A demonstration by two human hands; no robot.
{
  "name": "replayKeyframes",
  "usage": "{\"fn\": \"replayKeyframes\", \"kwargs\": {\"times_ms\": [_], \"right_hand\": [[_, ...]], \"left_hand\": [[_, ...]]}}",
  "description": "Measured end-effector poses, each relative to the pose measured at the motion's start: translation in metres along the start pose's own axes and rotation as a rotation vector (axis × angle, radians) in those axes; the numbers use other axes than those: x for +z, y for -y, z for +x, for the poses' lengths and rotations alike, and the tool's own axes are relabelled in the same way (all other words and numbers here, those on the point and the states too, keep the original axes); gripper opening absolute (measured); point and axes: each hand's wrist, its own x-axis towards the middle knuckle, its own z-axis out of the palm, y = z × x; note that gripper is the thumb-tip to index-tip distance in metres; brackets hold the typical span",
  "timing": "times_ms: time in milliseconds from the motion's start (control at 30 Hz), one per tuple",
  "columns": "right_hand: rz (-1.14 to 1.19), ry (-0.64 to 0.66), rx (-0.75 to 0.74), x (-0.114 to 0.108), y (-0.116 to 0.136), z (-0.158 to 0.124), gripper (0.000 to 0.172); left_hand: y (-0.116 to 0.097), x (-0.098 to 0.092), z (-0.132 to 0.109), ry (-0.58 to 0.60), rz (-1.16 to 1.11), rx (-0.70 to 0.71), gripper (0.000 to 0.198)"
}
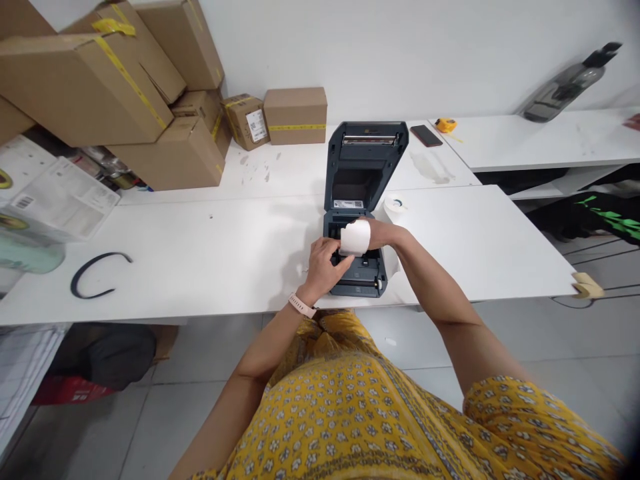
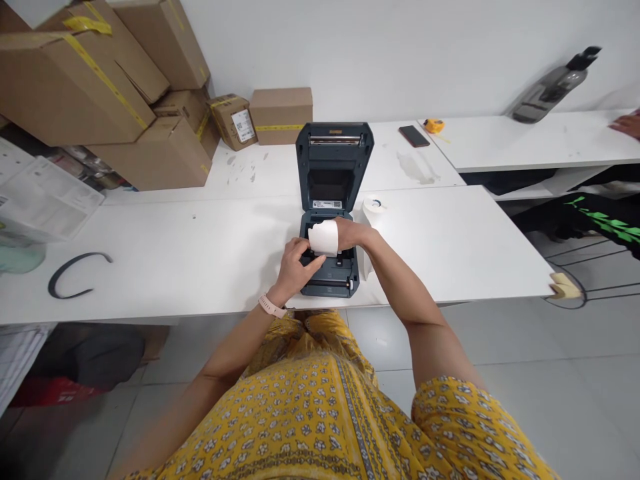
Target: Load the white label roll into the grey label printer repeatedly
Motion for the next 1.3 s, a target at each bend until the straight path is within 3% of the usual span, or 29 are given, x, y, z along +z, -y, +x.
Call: {"fn": "replayKeyframes", "kwargs": {"times_ms": [100, 200, 333, 567, 633, 667, 800, 867, 967, 1067, 1200, 1300], "right_hand": [[-0.081, 0.179, -0.009, -0.008, 0.01, 0.002, 0.022], [-0.086, 0.234, -0.013, -0.012, 0.018, 0.002, 0.022], [-0.017, 0.166, 0.051, -0.009, 0.019, 0.003, 0.026], [0.083, 0.016, 0.036, -0.013, 0.024, -0.013, 0.019], [0.18, -0.165, 0.001, -0.026, 0.033, -0.028, 0.022], [0.236, -0.327, -0.013, -0.034, 0.038, -0.034, 0.026], [0.324, -1.145, 0.005, -0.079, 0.038, -0.041, 0.035], [0.314, -1.323, 0.035, -0.099, 0.023, -0.029, 0.043], [0.423, -1.187, 0.061, -0.111, -0.002, -0.007, 0.065], [0.521, -1.047, 0.062, -0.099, -0.007, -0.002, 0.077], [0.538, -1.136, 0.058, -0.055, 0.027, -0.038, 0.072], [0.397, -1.028, 0.122, -0.008, 0.059, -0.074, 0.067]], "left_hand": [[0.005, 0.005, -0.002, -0.022, 0.023, 0.086, 0.015], [0.005, 0.006, -0.008, -0.049, 0.018, 0.213, 0.013], [0.001, 0.005, -0.017, -0.03, 0.032, 0.304, 0.01], [0.0, 0.001, -0.028, 0.067, 0.071, 0.307, 0.015], [0.001, 0.0, -0.032, 0.054, 0.073, 0.328, 0.014], [0.001, -0.001, -0.034, 0.045, 0.076, 0.334, 0.013], [-0.006, -0.005, -0.045, 0.075, 0.085, 0.358, 0.015], [-0.012, -0.007, -0.053, 0.085, 0.092, 0.388, 0.017], [-0.021, -0.01, -0.066, 0.025, 0.104, 0.438, 0.015], [-0.026, -0.01, -0.078, -0.027, 0.101, 0.462, 0.013], [-0.025, -0.008, -0.086, -0.005, 0.109, 0.447, 0.013], [-0.022, -0.007, -0.094, -0.043, 0.162, 0.438, 0.013]]}}
